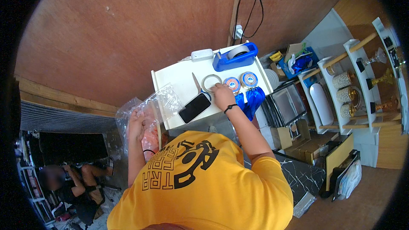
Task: The person threads a blue ribbon through a medal, folds and adjusts the ribbon ends, and then places the assembled medal on a table. The person then picks up a phone and scissors and walks to a desk where they place the items down.
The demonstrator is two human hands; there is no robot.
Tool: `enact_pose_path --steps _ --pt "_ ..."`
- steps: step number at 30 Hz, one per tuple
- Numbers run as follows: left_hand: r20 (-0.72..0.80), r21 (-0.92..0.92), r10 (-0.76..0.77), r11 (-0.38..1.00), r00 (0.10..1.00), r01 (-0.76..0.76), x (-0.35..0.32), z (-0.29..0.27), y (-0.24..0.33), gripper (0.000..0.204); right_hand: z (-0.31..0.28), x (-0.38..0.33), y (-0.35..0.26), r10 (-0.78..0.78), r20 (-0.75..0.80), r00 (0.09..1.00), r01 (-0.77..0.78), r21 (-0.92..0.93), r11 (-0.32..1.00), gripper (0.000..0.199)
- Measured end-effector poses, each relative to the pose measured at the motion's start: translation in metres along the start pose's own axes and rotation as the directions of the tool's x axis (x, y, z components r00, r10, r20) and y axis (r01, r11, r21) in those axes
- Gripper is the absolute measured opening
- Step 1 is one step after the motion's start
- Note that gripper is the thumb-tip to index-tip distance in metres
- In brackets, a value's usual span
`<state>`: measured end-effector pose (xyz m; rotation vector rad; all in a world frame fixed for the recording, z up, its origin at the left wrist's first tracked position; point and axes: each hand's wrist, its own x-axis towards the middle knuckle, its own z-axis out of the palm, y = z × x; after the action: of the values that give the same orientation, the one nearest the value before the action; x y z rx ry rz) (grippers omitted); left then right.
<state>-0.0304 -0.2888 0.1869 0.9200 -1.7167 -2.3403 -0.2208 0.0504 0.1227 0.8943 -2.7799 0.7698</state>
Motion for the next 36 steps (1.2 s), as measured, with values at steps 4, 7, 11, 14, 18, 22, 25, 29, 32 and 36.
enact_pose_path --steps 4,7,11,14,18,22,25,29,32,36 --pt "0.014 -0.075 -0.042 0.996 0.999 0.043 0.02 0.009 -0.006 0.034 0.012 0.004 0.002 0.009 0.005 1.0 -0.009 0.033 0.999 0.021" --pt "0.004 0.155 0.031 0.987 1.0 -0.031 0.057 0.027 -0.018 0.036 0.001 0.012 -0.013 0.142 -0.129 0.981 -0.111 0.223 0.968 0.017" --pt "0.071 0.671 0.348 0.677 0.935 -0.303 0.115 0.063 -0.019 0.047 -0.005 0.029 -0.049 0.009 -0.374 0.927 0.115 0.308 0.944 0.018" --pt "0.077 0.886 0.421 0.386 0.904 -0.256 0.127 0.09 -0.016 0.054 0.017 0.044 -0.076 -0.181 -0.316 0.931 0.276 0.286 0.918 0.022" --pt "0.06 0.936 0.477 0.277 0.877 -0.215 0.118 0.1 -0.007 0.058 0.057 0.054 -0.087 -0.285 -0.01 0.959 0.285 0.086 0.955 0.023" --pt "0.322 0.918 0.595 -0.005 0.736 -0.397 0.106 0.095 -0.018 0.058 0.08 0.056 -0.081 -0.291 0.107 0.951 0.298 -0.055 0.953 0.02" --pt "0.537 0.834 0.365 -0.09 0.761 -0.545 0.104 0.096 -0.041 0.062 0.081 0.073 -0.072 -0.33 0.221 0.918 0.336 0.009 0.942 0.019" --pt "0.404 0.914 0.246 -0.078 0.881 -0.398 0.108 0.103 -0.066 0.065 0.059 0.078 -0.05 -0.132 -0.084 0.988 0.157 0.525 0.836 0.019" --pt "0.369 0.929 0.25 -0.08 0.895 -0.361 0.108 0.108 -0.068 0.067 0.037 0.072 -0.027 0.25 -0.123 0.96 -0.187 0.379 0.906 0.016" --pt "0.452 0.89 0.512 -0.203 0.73 -0.408 0.083 0.119 -0.057 0.066 0.03 0.063 -0.014 0.387 0.21 0.898 -0.412 0.088 0.907 0.025"
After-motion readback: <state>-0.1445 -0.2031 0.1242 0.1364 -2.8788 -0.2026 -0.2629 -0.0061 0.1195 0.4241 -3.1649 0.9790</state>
